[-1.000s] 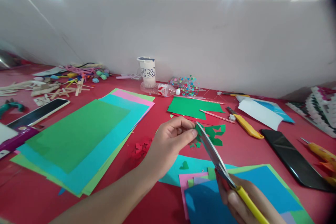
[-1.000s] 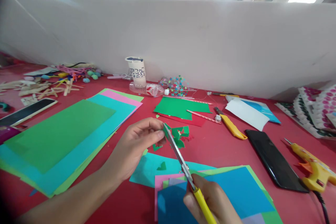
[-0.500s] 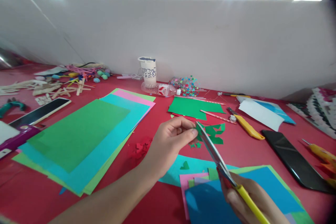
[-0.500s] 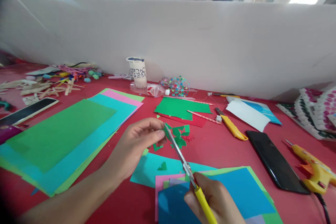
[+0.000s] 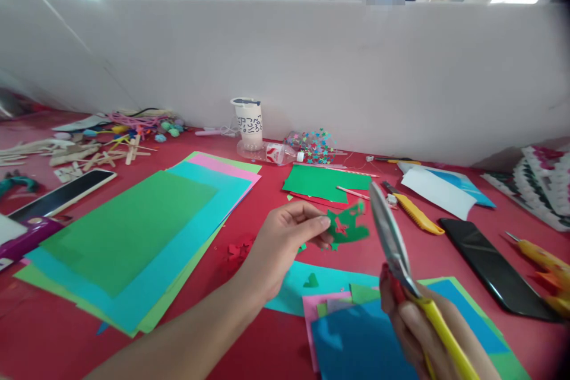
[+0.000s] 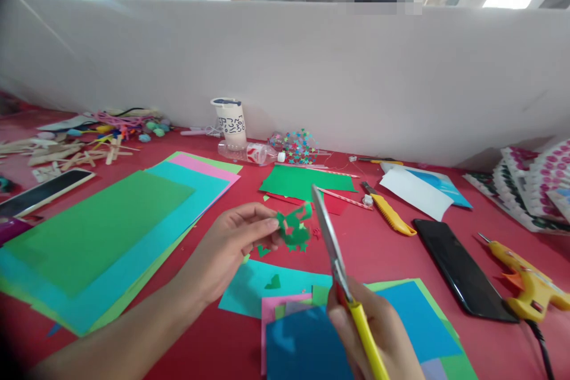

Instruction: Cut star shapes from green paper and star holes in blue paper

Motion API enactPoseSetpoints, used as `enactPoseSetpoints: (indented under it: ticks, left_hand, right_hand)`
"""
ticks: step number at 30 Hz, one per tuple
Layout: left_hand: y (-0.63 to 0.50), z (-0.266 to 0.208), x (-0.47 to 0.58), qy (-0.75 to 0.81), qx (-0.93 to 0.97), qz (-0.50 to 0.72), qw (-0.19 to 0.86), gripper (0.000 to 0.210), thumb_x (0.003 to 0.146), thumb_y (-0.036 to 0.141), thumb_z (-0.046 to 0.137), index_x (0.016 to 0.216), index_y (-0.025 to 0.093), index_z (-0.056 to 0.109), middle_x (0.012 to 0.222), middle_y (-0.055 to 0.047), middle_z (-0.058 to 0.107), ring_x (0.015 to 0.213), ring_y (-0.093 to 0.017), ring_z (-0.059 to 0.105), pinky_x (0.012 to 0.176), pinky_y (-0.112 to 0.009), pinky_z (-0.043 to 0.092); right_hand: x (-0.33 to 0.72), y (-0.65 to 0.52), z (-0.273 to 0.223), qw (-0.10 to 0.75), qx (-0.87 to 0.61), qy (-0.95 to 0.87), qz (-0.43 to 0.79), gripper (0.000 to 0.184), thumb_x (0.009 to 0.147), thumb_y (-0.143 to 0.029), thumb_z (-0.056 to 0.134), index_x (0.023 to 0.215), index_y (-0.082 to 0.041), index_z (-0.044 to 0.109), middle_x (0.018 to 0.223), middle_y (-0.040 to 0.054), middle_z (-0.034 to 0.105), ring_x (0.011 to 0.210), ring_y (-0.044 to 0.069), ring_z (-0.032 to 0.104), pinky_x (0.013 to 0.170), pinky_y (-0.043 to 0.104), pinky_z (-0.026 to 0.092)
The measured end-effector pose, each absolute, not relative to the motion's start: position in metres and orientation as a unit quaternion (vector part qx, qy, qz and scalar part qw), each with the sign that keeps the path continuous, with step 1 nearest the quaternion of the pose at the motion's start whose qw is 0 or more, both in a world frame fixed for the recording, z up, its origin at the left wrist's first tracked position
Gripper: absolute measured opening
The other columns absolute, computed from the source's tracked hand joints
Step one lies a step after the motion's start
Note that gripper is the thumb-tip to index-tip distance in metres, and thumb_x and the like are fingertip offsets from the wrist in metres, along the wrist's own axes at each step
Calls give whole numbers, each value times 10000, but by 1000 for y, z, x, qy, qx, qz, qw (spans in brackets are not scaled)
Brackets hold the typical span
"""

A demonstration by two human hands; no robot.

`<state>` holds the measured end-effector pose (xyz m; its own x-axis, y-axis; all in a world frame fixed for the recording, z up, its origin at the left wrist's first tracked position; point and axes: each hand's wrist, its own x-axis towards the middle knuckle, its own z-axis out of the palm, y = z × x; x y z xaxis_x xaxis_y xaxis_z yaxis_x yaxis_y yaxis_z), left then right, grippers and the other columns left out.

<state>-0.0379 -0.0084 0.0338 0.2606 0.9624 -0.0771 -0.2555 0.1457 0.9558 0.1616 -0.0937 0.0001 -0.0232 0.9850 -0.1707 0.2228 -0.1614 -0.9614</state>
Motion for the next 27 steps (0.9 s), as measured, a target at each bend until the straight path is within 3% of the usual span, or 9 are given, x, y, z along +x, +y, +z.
enactPoseSetpoints:
  ticks: [3,7,11,14,18,24,27]
  left_hand:
    - [-12,27,-31,391,447,422,685,141,778,259,710,731,148,638,630,-18,674,625,-135,646,615,-236,491]
    - [-20,13,-18,403,462,357,705,149,769,262,708,729,141,631,627,-26,672,607,-138,637,621,-254,495]
    - [-17,5,-19,415,508,307,690,150,796,297,667,809,154,622,667,-16,663,607,-136,615,613,-259,475]
    - [-4,0,-29,442,637,285,563,192,888,365,543,899,184,606,701,2,630,611,-134,560,571,-243,423]
    - [16,-11,-38,472,797,233,297,205,930,286,426,862,190,594,870,-27,619,797,-171,572,712,-282,427]
    - [23,-28,-30,461,830,192,248,211,900,226,459,758,188,611,810,-41,596,807,-210,566,769,-326,400]
    - [24,-31,-29,471,826,193,241,218,894,233,471,781,182,651,818,-66,615,819,-230,580,794,-347,406]
  right_hand:
    - [167,-88,-4,399,-593,-515,473,465,833,-647,565,646,-224,509,457,-92,376,395,103,338,403,228,282]
    - [165,-85,-6,389,-605,-513,468,538,849,-534,589,435,-239,414,376,-60,407,351,109,395,372,230,317]
    - [163,-83,-2,403,-620,-497,453,472,815,-399,657,431,-239,434,362,-73,418,331,104,414,348,214,334]
    - [167,-79,-5,427,-614,-487,451,469,828,-422,620,446,-259,402,345,-75,421,321,110,427,356,227,358]
    - [175,-70,-17,457,-598,-468,463,435,859,-456,542,501,-285,364,293,-106,377,269,107,384,362,253,374]
    - [176,-62,-17,452,-602,-458,473,449,904,-337,536,496,-277,357,274,-131,386,255,95,390,359,241,392]
    - [174,-62,-8,436,-608,-465,474,448,968,-286,582,540,-210,475,339,-160,385,263,73,410,357,207,406]
